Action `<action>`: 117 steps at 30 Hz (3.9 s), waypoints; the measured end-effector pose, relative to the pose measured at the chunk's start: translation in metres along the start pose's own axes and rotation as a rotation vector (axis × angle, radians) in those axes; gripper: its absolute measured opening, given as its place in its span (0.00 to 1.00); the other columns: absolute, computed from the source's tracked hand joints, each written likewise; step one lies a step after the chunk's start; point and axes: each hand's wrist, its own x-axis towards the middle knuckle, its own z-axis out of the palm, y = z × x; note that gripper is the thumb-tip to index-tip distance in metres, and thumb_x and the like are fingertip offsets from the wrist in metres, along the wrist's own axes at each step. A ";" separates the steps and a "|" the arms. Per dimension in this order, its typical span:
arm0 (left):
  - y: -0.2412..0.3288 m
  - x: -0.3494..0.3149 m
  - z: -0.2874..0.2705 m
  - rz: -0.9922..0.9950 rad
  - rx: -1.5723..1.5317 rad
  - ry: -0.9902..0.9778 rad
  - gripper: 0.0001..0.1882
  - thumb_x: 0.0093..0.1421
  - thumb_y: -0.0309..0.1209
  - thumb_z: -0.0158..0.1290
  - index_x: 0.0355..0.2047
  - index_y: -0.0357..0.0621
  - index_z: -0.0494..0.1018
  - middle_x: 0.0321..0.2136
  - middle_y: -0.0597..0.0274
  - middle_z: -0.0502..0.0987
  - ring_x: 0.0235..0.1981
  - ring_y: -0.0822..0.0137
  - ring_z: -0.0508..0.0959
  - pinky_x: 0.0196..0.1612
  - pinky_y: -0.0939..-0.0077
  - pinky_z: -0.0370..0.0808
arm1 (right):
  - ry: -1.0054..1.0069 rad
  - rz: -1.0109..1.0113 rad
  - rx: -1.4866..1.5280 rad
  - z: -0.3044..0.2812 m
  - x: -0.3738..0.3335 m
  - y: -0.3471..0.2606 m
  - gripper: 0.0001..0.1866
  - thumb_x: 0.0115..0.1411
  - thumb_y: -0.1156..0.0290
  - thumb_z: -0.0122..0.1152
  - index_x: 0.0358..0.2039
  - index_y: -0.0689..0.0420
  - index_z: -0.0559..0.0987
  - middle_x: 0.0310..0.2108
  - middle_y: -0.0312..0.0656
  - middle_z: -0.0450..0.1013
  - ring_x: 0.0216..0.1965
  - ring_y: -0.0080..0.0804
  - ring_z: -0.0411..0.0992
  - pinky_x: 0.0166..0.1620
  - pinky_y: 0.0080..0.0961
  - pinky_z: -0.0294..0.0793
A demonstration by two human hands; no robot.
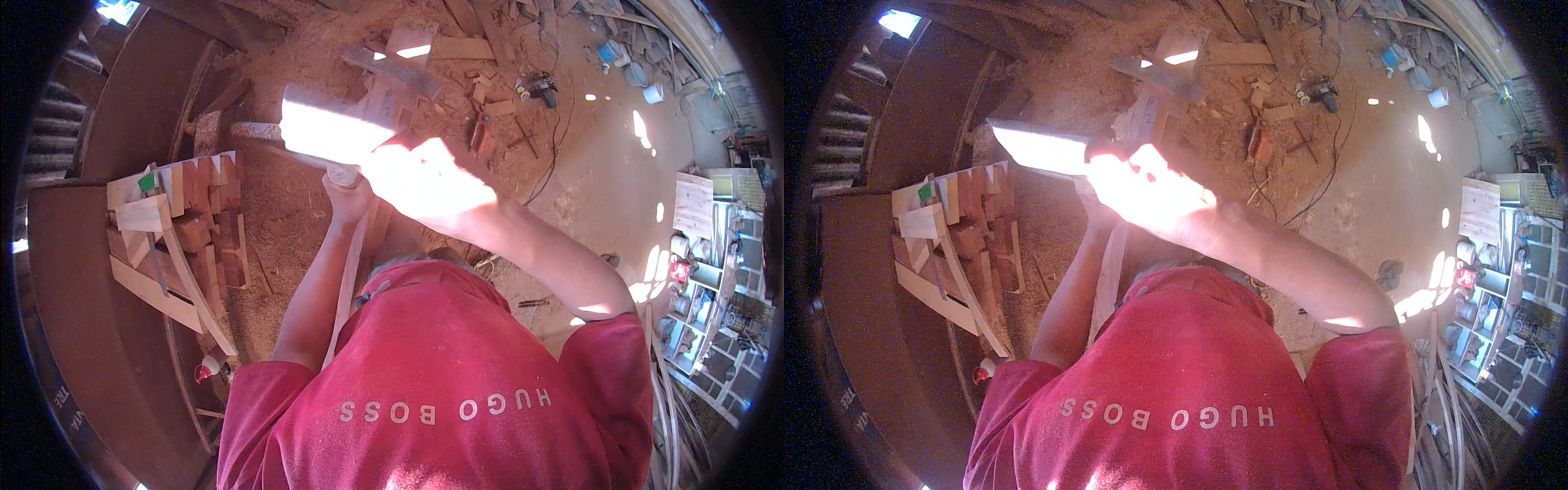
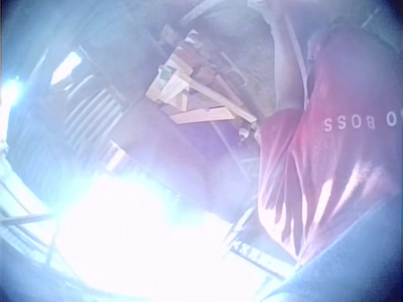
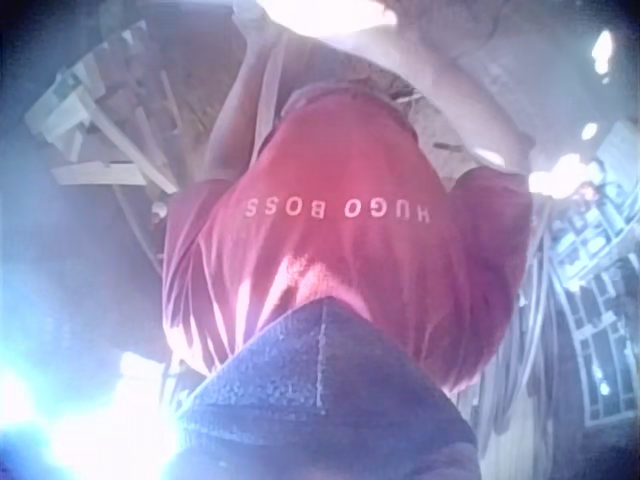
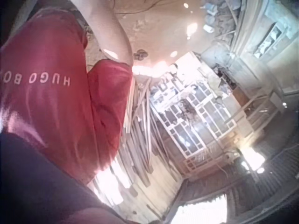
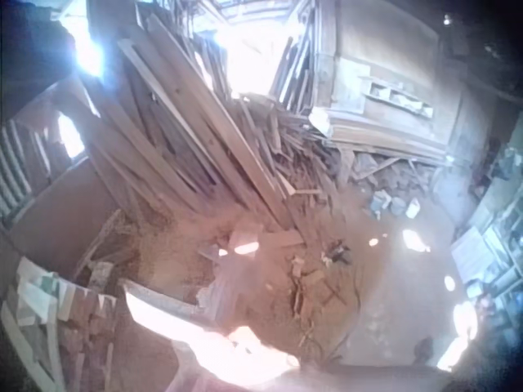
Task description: The person marks a piece of wood with a pencil and a square, then uses a hammer and a chisel to carve out a section of a larger wooden beam.
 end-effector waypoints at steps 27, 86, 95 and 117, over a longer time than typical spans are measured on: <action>0.035 0.056 -0.027 -0.125 -0.180 0.360 0.05 0.56 0.19 0.53 0.31 0.42 0.71 0.24 0.70 0.73 0.22 0.78 0.72 0.22 0.81 0.68 | 0.345 -0.259 -0.120 0.005 -0.023 0.044 0.10 0.62 0.69 0.64 0.36 0.64 0.79 0.34 0.49 0.74 0.35 0.43 0.74 0.37 0.35 0.75; -0.006 0.020 -0.027 -0.286 -0.046 0.218 0.11 0.52 0.17 0.56 0.34 0.42 0.70 0.28 0.69 0.73 0.27 0.74 0.73 0.30 0.78 0.72 | 0.287 -0.123 0.191 -0.005 -0.006 0.040 0.15 0.61 0.67 0.65 0.46 0.60 0.80 0.47 0.47 0.77 0.45 0.36 0.77 0.48 0.30 0.76; -0.014 0.003 -0.016 -0.106 0.026 0.137 0.09 0.53 0.21 0.57 0.36 0.39 0.74 0.33 0.68 0.74 0.35 0.73 0.74 0.40 0.74 0.73 | 0.158 -0.081 0.133 -0.067 0.039 -0.054 0.14 0.62 0.69 0.63 0.47 0.59 0.77 0.38 0.49 0.79 0.35 0.42 0.80 0.38 0.35 0.79; 0.039 0.030 -0.123 -0.022 0.545 0.348 0.11 0.57 0.30 0.66 0.25 0.40 0.75 0.24 0.71 0.76 0.24 0.77 0.74 0.28 0.75 0.70 | 0.173 0.893 0.430 -0.002 -0.151 0.089 0.17 0.66 0.63 0.61 0.47 0.63 0.73 0.26 0.41 0.74 0.23 0.28 0.73 0.27 0.28 0.74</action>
